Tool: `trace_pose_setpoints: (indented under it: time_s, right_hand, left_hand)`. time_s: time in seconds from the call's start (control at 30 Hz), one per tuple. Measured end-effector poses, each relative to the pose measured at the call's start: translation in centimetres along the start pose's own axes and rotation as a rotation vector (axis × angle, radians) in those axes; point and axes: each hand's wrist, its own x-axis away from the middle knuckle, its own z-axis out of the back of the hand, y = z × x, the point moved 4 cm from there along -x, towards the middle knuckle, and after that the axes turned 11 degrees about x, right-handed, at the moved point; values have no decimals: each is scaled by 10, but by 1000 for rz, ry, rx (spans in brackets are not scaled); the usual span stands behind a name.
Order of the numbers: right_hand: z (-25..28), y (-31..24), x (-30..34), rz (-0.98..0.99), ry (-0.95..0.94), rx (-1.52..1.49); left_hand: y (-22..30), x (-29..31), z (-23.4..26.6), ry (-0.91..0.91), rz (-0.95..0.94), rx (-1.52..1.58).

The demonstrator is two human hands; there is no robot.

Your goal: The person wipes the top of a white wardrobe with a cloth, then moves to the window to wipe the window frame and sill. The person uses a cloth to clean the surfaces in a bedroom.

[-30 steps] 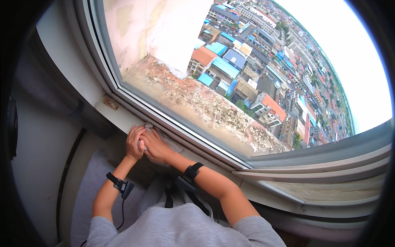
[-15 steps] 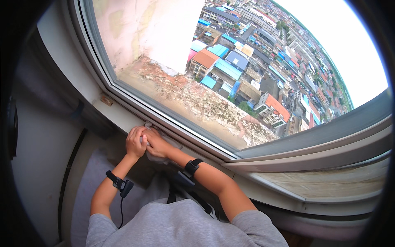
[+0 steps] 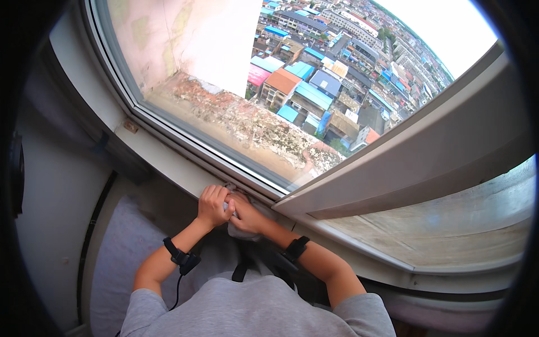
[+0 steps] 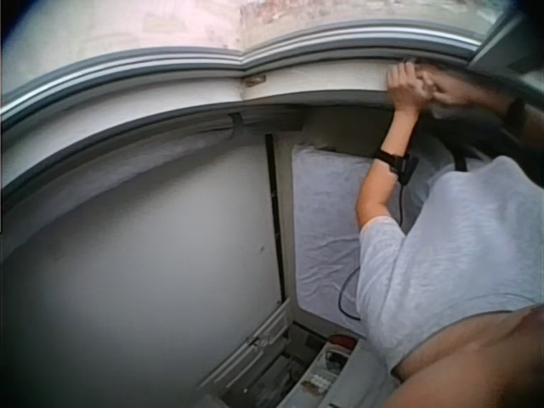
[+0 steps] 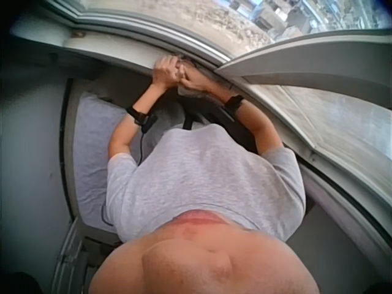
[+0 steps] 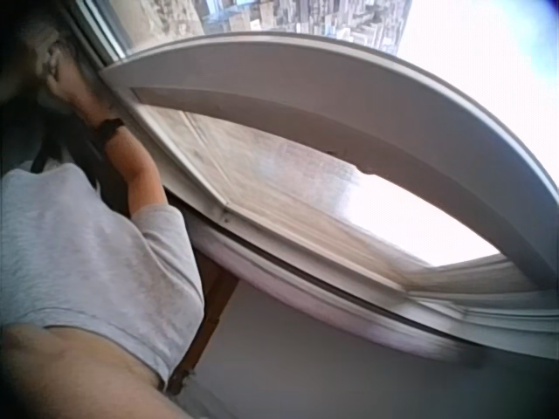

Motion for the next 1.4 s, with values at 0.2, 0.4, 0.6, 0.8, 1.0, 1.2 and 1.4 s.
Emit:
trace_pose_setpoints:
  time_s: [0.2,0.4,0.6,0.8,1.0,1.2,1.4]
  right_hand:
    - [0,2,4,-57,-78,-5]
    - [-16,4,-34,-54,-148,9]
    - [-51,2,-111,-20,-212,39]
    - [-81,6,-185,16,-148,21]
    - [-97,6,-209,-7,-133,70]
    - [-102,-1,-210,-17,-204,287]
    - [-126,-3,-241,55,-227,337]
  left_hand:
    - [0,2,11,-156,81,82]
    - [-71,7,86,-58,118,-27]
    - [-184,8,199,25,207,-351]
    - [-273,-34,258,-145,117,-445]
    - [-318,-66,265,-453,-5,-455]
    - [-323,-81,268,-496,-232,-421]
    - [-319,-84,278,-505,-203,-235]
